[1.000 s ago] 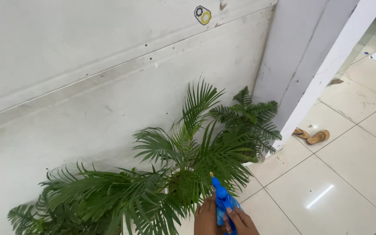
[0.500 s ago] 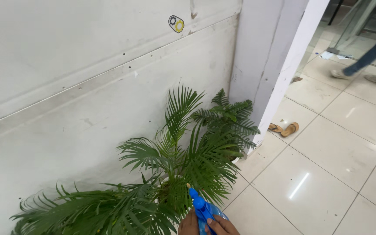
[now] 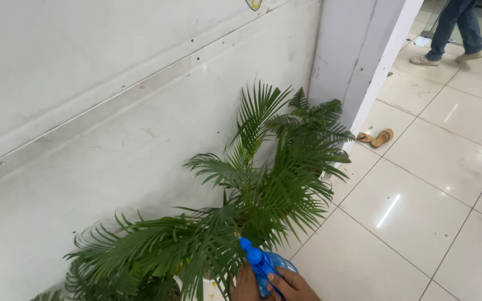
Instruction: The person uses a blue spray bottle to mist water onto several potted plants lined against a white wall. They move along the row, spraying each plant's leaves and soil, and occasionally pump the bottle to build pressure.
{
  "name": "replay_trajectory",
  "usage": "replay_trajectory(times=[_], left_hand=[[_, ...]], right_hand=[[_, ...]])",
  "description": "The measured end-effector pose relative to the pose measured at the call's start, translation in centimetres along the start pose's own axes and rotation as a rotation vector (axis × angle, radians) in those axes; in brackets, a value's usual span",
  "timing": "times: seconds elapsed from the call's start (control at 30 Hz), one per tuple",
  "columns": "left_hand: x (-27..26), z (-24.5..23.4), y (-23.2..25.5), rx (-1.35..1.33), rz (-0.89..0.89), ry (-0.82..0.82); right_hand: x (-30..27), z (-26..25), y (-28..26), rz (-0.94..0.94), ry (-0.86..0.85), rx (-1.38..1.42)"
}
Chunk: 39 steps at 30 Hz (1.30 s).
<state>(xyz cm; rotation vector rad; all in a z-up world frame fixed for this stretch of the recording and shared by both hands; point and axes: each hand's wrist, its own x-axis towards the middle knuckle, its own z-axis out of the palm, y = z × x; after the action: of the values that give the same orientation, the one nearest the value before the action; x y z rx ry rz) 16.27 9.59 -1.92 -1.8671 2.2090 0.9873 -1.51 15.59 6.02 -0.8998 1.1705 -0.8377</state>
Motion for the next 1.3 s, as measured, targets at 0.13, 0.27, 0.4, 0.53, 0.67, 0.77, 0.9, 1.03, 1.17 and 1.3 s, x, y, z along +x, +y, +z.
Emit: replay_trajectory(times=[0.13, 0.27, 0.4, 0.53, 0.67, 0.77, 0.9, 1.03, 1.17, 1.3], left_hand=[[-5.1, -3.9, 1.0, -0.156, 0.095, 0.100], [-7.5, -5.4, 1.5, -0.204, 0.190, 0.199], [-9.3, -5.7, 1.5, -0.319, 0.250, 0.315], [-11.0, -7.2, 2.0, -0.306, 0.198, 0.304], [-12.7, -8.3, 2.6, -0.242, 0.137, 0.273], [-13.5, -8.5, 2.6, -0.257, 0.183, 0.330], [-14.2, -8.3, 2.9, -0.263, 0.173, 0.304], [-14.7, -8.1, 3.0, -0.220, 0.247, 0.378], [-14.7, -8.6, 3.3, -0.161, 0.261, 0.349], [-14.6, -8.6, 3.7, -0.106, 0.224, 0.274]], right_hand=[[-1.6, 1.8, -0.9, 0.016, -0.029, -0.024], [-3.5, 3.9, -3.2, 0.086, 0.042, -0.039], [-5.8, 6.2, -5.9, 0.149, 0.178, -0.146], [-6.9, 7.7, -6.6, 0.161, 0.206, -0.177], [-7.3, 7.5, -5.6, 0.062, 0.149, -0.086], [-7.5, 7.5, -4.8, -0.001, 0.115, -0.073], [-7.8, 7.7, -4.3, -0.013, 0.128, 0.019], [-7.8, 7.5, -4.5, -0.093, 0.122, 0.033], [-8.0, 7.3, -5.6, -0.002, 0.179, 0.038], [-7.8, 7.1, -5.6, -0.015, 0.178, 0.094]])
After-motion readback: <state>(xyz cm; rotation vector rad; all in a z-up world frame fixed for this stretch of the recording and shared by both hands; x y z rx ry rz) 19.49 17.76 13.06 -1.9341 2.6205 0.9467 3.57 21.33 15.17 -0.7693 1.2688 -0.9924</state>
